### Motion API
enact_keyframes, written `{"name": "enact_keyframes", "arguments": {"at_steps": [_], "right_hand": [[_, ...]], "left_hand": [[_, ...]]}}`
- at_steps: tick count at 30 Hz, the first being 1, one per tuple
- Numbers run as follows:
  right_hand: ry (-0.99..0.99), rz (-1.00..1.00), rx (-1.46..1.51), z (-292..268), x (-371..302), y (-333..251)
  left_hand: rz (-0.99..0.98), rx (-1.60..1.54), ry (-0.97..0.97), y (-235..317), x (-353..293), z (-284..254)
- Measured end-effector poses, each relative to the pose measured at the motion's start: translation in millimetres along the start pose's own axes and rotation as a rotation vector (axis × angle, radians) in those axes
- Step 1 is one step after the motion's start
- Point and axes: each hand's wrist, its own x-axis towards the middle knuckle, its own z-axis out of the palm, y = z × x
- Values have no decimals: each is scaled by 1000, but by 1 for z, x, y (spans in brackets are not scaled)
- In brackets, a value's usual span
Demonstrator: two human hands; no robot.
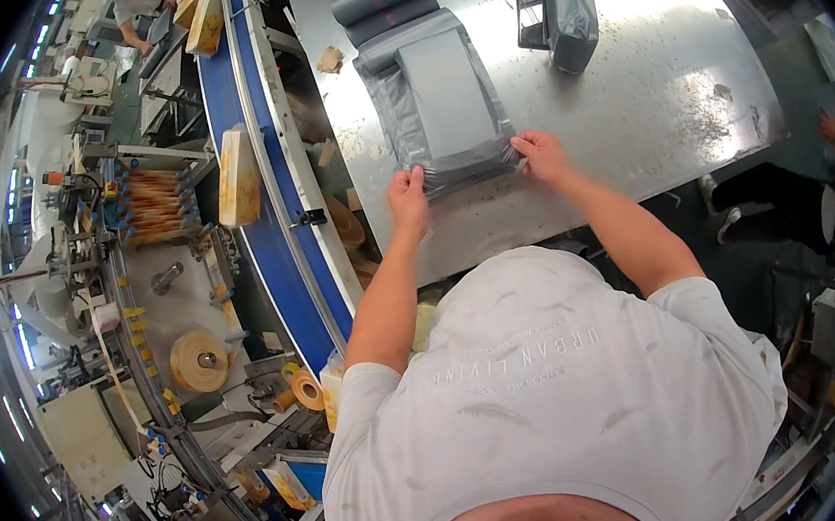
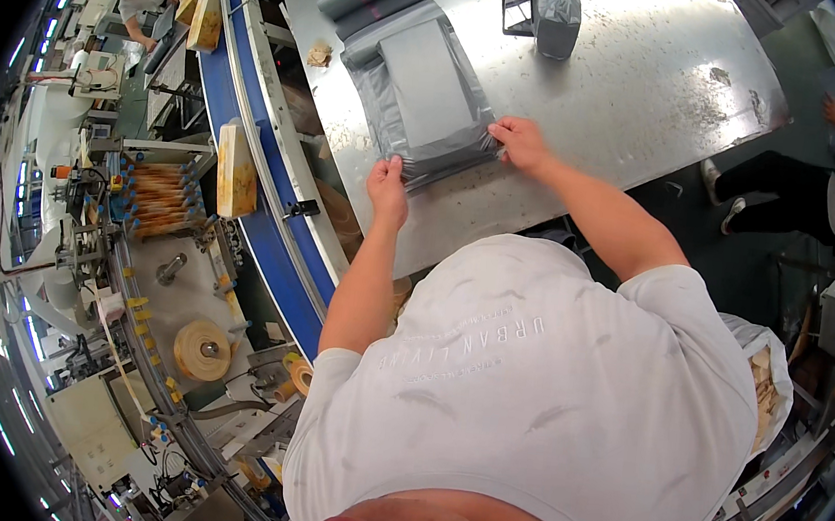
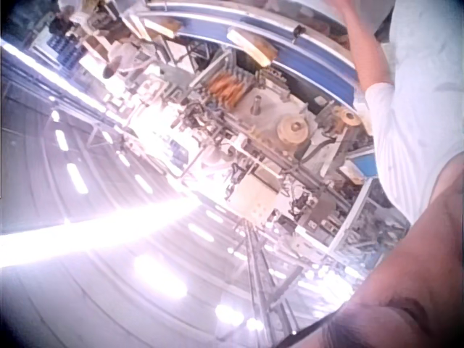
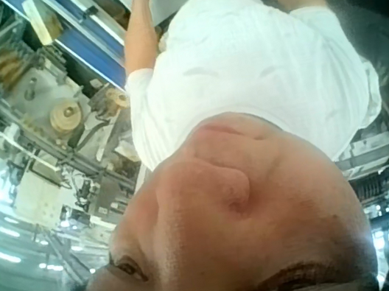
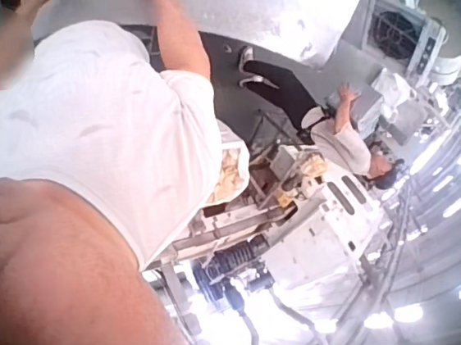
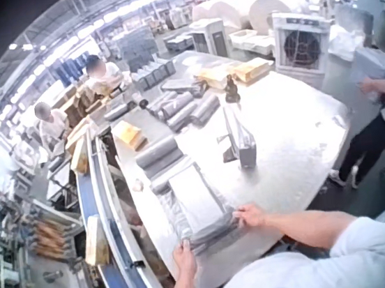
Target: The person picks up yellow boxes from a conveyor belt and places them into grey poly mailers on a metal table. They fold the top of the mailers closed and stack the finished packages. The person also moves a stack of completed packages to the side.
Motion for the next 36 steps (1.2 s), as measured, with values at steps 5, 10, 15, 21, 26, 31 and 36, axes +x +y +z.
{"name": "enact_keyframes", "arguments": {"at_steps": [5,10,15,21,26,31,36], "right_hand": [[319,41,-491,35,17,0],[257,-208,-215,44,7,-6],[106,117,287,38,-21,-18],[81,292,965,-96,-85,8],[696,-300,476,-229,-161,29],[742,-390,-929,-285,-196,22],[886,28,-1197,-253,-174,16]], "left_hand": [[109,371,169,4,8,40],[-121,-86,22,3,-5,59],[149,-11,-294,11,-53,69],[239,354,-771,50,-82,48],[-6,340,-543,10,-102,-28],[68,403,-231,-9,-95,-102],[85,359,-145,-16,-96,-122]]}}
